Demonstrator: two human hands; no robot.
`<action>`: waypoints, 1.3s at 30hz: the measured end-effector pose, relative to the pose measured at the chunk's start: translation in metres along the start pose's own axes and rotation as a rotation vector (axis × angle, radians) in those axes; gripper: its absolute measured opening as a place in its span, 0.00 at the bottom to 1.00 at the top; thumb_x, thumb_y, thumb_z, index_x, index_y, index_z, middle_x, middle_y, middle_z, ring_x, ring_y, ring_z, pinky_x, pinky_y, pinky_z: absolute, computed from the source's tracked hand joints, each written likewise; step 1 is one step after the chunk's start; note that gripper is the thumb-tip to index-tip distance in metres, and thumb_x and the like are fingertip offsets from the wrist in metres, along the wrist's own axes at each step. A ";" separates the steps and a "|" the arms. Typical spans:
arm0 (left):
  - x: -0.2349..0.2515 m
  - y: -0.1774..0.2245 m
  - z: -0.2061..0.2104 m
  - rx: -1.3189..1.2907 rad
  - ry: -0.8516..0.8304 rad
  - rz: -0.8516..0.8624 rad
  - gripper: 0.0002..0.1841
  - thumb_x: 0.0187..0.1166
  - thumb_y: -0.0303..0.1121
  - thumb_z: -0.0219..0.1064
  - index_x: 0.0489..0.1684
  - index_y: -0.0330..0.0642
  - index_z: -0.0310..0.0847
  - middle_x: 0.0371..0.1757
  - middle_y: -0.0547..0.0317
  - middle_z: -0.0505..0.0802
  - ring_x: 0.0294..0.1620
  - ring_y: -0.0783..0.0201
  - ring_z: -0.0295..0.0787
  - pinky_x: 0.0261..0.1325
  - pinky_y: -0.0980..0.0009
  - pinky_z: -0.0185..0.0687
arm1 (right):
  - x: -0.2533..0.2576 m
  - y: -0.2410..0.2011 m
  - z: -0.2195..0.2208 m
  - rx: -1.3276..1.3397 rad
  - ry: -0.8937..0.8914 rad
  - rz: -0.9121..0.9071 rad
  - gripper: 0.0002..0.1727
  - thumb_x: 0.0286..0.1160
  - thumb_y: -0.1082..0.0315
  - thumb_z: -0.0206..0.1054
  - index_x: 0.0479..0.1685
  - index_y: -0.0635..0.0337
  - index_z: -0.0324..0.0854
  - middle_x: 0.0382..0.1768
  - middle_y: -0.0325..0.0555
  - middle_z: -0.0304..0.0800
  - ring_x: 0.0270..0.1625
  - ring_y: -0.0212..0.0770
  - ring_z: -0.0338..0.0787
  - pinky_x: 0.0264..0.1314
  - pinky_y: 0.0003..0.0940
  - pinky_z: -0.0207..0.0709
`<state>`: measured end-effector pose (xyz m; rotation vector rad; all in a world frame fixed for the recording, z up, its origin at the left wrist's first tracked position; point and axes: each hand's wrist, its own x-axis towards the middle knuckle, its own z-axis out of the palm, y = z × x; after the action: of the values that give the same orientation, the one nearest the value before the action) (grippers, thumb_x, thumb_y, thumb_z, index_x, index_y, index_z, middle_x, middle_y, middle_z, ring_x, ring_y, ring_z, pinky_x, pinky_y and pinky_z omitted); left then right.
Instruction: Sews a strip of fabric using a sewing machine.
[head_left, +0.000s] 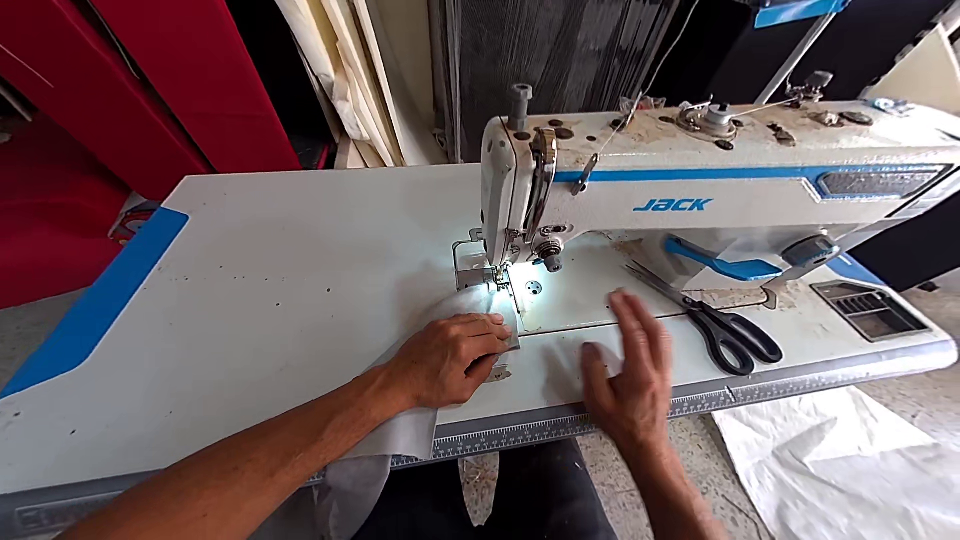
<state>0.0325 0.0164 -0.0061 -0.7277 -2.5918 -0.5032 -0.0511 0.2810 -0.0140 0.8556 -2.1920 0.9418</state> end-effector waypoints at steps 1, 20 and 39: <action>-0.001 0.000 0.000 0.003 0.004 0.004 0.14 0.80 0.34 0.60 0.47 0.44 0.95 0.62 0.60 0.95 0.76 0.64 0.84 0.81 0.68 0.75 | 0.008 0.014 -0.010 -0.080 0.076 -0.008 0.33 0.76 0.57 0.61 0.80 0.65 0.74 0.80 0.63 0.75 0.82 0.57 0.75 0.81 0.55 0.69; -0.002 -0.001 -0.001 -0.038 0.021 0.009 0.14 0.80 0.33 0.60 0.47 0.42 0.96 0.61 0.58 0.96 0.74 0.63 0.86 0.79 0.69 0.77 | 0.052 0.110 -0.063 -0.377 -0.062 0.221 0.37 0.82 0.50 0.51 0.82 0.72 0.67 0.84 0.70 0.64 0.88 0.72 0.59 0.88 0.67 0.51; 0.000 -0.001 -0.003 -0.062 0.021 0.010 0.14 0.81 0.32 0.61 0.48 0.41 0.95 0.60 0.56 0.96 0.73 0.61 0.87 0.79 0.69 0.77 | 0.040 0.137 -0.072 -0.284 -0.066 0.106 0.36 0.85 0.51 0.46 0.85 0.65 0.67 0.86 0.63 0.65 0.92 0.62 0.57 0.93 0.57 0.44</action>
<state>0.0323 0.0143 -0.0040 -0.7507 -2.5622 -0.5869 -0.1581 0.3988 0.0021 0.6491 -2.3744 0.6353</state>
